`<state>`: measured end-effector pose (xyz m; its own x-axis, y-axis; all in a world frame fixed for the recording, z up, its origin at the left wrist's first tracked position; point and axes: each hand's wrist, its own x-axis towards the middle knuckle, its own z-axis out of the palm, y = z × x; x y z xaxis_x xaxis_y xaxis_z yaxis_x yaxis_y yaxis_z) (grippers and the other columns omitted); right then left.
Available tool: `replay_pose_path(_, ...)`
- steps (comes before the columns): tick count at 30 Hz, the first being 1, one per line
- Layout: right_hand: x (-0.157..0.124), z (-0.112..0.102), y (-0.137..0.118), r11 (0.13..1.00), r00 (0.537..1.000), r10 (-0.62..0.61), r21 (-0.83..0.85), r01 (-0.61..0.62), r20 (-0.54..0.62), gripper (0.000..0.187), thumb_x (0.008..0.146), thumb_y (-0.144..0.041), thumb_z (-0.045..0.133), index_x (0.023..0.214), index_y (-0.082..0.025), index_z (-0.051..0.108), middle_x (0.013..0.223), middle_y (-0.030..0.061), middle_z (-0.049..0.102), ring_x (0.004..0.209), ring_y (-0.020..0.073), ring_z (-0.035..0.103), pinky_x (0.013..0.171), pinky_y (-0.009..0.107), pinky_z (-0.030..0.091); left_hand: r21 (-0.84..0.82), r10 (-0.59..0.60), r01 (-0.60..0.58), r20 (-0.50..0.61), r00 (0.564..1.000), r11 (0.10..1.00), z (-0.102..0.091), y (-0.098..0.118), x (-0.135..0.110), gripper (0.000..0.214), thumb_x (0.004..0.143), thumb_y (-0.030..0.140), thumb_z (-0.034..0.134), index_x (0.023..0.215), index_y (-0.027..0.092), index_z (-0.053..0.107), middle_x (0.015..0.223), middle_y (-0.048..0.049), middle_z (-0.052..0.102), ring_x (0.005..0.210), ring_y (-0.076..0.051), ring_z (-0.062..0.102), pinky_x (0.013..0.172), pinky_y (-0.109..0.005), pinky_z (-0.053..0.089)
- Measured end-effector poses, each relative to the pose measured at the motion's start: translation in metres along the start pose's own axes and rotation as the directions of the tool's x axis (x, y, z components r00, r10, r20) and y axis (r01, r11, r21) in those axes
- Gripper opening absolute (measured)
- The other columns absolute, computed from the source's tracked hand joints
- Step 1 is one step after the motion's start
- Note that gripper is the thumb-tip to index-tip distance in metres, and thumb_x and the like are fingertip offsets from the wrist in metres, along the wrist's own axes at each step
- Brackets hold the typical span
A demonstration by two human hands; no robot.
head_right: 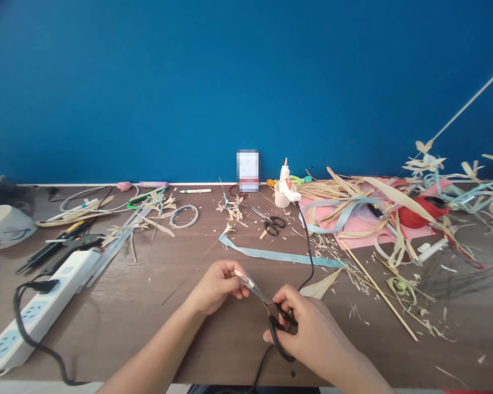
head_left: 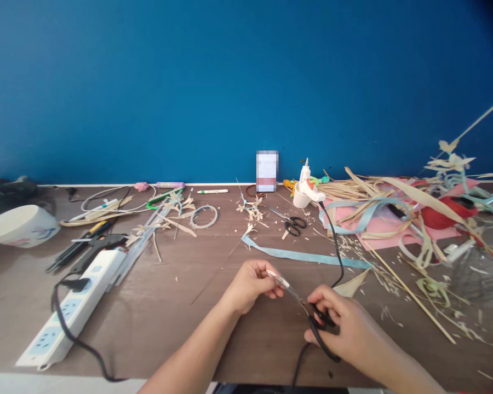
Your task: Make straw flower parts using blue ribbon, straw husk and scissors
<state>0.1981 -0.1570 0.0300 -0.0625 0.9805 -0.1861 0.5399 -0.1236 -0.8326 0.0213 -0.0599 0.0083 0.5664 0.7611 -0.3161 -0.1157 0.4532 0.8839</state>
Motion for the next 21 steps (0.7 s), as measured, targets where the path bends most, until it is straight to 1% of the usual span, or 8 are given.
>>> replay_pose_path(3,-0.0004,-0.0012,0.0004,1.000,0.999,0.024,0.000,-0.025,0.030,0.027,0.059,-0.026,0.066,0.080,-0.025,0.049,0.058,-0.0062,0.054,0.051,0.0109,0.045,0.049,0.020,0.035,0.018,-0.008,0.008,0.007,1.000,1.000,-0.0002,0.0000,-0.0001,0.008,0.055,0.014,0.062,0.059,0.010,0.056,0.054,-0.0035,0.063,0.048,-0.011,0.058,0.043,-0.017,0.042)
replay_pose_path(9,-0.0017,-0.0051,-0.0014,0.998,0.993,0.061,-0.008,-0.060,0.105,0.024,0.062,-0.023,0.063,0.079,-0.023,0.046,0.059,-0.0073,0.050,0.052,0.0097,0.041,0.050,0.019,0.032,0.017,-0.010,0.009,0.033,0.999,1.000,-0.0011,-0.0024,0.0002,0.007,0.056,0.014,0.062,0.059,0.010,0.057,0.056,-0.0045,0.064,0.048,-0.011,0.059,0.044,-0.017,0.043)
replay_pose_path(12,-0.0026,-0.0050,0.0007,0.998,0.994,0.057,0.000,-0.057,0.095,0.024,0.062,-0.023,0.063,0.079,-0.023,0.047,0.059,-0.0075,0.050,0.052,0.0093,0.040,0.050,0.019,0.031,0.009,-0.006,0.005,0.044,0.999,1.000,-0.0015,-0.0036,0.0004,0.007,0.057,0.014,0.062,0.060,0.009,0.057,0.058,-0.0049,0.065,0.048,-0.010,0.059,0.044,-0.017,0.043)
replay_pose_path(21,-0.0025,-0.0035,0.0056,0.998,0.994,0.055,0.022,-0.057,0.099,0.022,0.063,-0.020,0.062,0.078,-0.022,0.046,0.055,-0.0088,0.048,0.048,0.0082,0.037,0.046,0.018,0.027,-0.044,-0.023,0.026,0.071,0.997,0.999,-0.0027,-0.0039,0.0001,0.019,0.057,0.022,0.070,0.063,0.009,0.057,0.062,-0.0068,0.066,0.050,-0.011,0.060,0.044,-0.016,0.044)
